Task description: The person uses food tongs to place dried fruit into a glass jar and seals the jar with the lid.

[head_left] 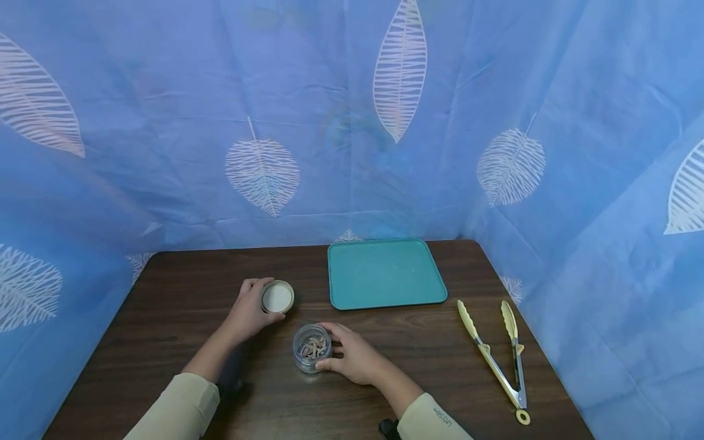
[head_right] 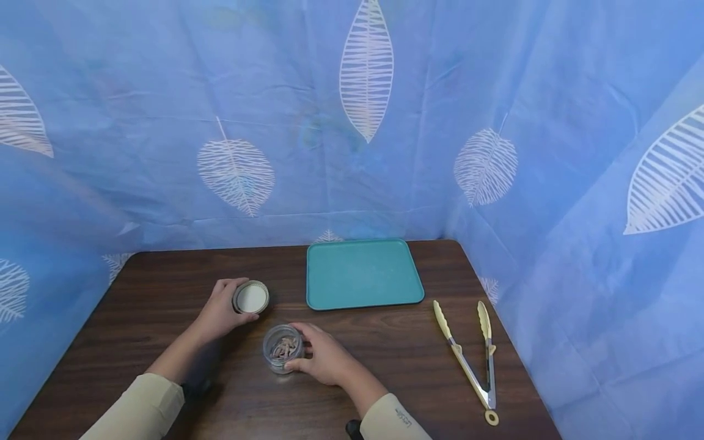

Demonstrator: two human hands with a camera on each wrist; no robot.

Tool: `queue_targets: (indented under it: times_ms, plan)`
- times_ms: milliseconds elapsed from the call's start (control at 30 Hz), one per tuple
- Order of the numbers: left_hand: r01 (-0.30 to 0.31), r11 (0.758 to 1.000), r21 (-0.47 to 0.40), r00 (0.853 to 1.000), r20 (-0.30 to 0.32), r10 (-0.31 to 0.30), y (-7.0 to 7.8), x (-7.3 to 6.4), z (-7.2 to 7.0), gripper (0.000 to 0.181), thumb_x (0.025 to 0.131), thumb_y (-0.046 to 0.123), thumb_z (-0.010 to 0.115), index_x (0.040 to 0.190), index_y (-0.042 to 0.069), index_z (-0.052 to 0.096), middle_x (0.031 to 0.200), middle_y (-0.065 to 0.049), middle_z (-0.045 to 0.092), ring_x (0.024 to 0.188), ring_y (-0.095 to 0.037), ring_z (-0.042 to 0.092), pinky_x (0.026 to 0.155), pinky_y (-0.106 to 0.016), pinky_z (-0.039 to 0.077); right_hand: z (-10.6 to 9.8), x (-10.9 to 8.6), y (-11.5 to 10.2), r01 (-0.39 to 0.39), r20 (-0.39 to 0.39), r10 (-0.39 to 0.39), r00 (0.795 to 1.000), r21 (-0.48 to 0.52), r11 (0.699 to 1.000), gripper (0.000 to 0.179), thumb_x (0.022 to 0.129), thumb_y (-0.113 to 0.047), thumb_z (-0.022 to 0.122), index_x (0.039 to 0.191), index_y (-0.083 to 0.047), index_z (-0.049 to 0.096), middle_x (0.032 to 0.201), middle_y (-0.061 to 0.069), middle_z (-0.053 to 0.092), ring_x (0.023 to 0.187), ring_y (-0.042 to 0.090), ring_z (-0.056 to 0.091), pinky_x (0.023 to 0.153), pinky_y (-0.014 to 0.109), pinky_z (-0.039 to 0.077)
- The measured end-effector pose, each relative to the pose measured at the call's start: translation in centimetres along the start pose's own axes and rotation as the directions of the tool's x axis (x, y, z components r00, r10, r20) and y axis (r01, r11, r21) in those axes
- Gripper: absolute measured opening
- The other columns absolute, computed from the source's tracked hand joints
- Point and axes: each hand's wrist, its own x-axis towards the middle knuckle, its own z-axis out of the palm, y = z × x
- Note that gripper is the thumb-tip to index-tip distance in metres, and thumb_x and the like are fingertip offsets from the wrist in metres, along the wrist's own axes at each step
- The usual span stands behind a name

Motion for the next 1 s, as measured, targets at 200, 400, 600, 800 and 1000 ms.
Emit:
queue_targets:
  times_ms: [200,400,600,800,1000]
  plan:
    - [-0.028,1.000,0.003,0.999,-0.028,0.028,0.5,-2.1,-0.5,0.092,0.086,0.023,0.094,0.161,0.005,0.044,0.155,-0.027,0.040,0.136,-0.049,0.056,0.103,-0.065,0.056,-0.1,0.1,0.1,0.023,0.000,-0.023,1.000,0.009,1.000,0.080,0.094,-0.028,0.086,0.163,-0.026,0.045,0.161,0.006,0.052,0.143,0.031,0.061,0.108,0.034,0.058]
    - [-0.020,1.000,-0.001,0.999,-0.035,0.020,0.9,-4.1,-1.1,0.092,0.086,0.023,0.095,0.161,0.007,0.044,0.160,-0.028,0.043,0.139,-0.050,0.056,0.104,-0.066,0.055,0.1,0.0,0.2,0.037,0.000,-0.037,0.999,0.009,0.999,0.081,0.094,-0.028,0.086,0.164,-0.026,0.045,0.162,0.006,0.052,0.143,0.030,0.060,0.107,0.033,0.058]
    - [0.015,1.000,0.003,0.999,-0.029,-0.015,1.3,-6.6,-0.9,0.095,0.084,0.022,0.096,0.162,0.007,0.044,0.157,-0.027,0.050,0.139,-0.048,0.058,0.105,-0.064,0.055,0.3,-0.2,0.3,0.041,0.012,-0.041,0.999,-0.002,0.999,0.083,0.096,-0.029,0.084,0.166,-0.020,0.041,0.166,0.008,0.048,0.142,0.033,0.062,0.108,0.033,0.058]
    - [0.034,0.999,-0.036,0.999,-0.030,-0.035,2.2,-8.6,-0.9,0.101,0.081,0.021,0.098,0.164,0.008,0.042,0.156,-0.026,0.053,0.139,-0.048,0.059,0.104,-0.063,0.056,0.3,-0.3,0.4,0.057,0.014,-0.057,0.998,0.018,0.998,0.085,0.097,-0.029,0.083,0.168,-0.020,0.038,0.168,0.010,0.045,0.143,0.035,0.061,0.110,0.037,0.057]
    - [0.071,0.995,-0.074,0.996,-0.045,-0.074,2.5,-10.1,-0.4,0.106,0.080,0.019,0.099,0.166,0.011,0.037,0.163,-0.023,0.051,0.144,-0.047,0.057,0.109,-0.065,0.052,0.4,-0.4,0.4,0.056,0.008,-0.056,0.998,0.033,0.998,0.085,0.097,-0.029,0.083,0.168,-0.021,0.038,0.169,0.012,0.044,0.143,0.039,0.061,0.111,0.044,0.057]
